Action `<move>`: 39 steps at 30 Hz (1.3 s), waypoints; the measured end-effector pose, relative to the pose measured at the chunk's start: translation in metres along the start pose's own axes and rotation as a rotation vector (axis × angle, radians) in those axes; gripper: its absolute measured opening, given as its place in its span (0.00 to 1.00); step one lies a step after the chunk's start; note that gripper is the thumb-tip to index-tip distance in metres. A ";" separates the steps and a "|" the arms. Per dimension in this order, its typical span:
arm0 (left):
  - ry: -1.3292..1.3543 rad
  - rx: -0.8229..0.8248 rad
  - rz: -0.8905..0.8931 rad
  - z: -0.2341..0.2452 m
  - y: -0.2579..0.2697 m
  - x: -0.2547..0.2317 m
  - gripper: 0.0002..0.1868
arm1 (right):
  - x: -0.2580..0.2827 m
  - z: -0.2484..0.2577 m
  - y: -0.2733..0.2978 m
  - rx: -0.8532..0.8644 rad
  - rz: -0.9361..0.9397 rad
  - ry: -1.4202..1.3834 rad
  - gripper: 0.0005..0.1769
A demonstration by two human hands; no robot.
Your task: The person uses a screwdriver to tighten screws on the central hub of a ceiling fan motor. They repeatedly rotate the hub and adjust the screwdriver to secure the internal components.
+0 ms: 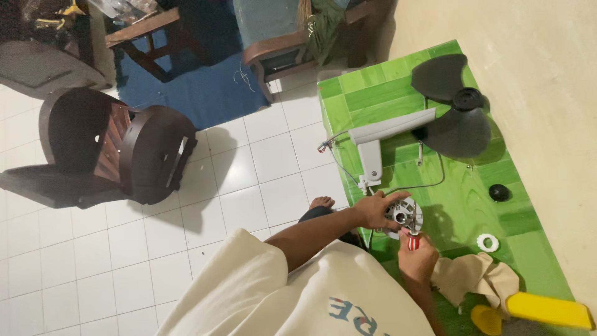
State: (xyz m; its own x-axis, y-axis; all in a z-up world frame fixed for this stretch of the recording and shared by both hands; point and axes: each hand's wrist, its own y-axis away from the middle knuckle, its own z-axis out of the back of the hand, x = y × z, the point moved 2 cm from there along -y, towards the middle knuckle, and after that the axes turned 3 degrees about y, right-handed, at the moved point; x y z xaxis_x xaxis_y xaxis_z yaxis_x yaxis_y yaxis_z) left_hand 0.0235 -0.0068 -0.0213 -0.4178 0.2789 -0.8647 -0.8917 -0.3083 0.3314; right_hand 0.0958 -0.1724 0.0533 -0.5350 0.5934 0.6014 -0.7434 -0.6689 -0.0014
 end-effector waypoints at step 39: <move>0.034 0.034 -0.025 -0.004 0.008 0.000 0.56 | -0.041 -0.019 -0.007 0.082 -0.219 0.216 0.15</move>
State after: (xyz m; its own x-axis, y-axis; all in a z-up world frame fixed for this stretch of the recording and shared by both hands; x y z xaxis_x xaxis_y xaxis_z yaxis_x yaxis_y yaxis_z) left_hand 0.0169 -0.0129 -0.0195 -0.3892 0.2548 -0.8852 -0.9076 -0.2700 0.3214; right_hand 0.1152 -0.1838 0.0138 -0.4454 0.8025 0.3970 -0.8200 -0.5437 0.1791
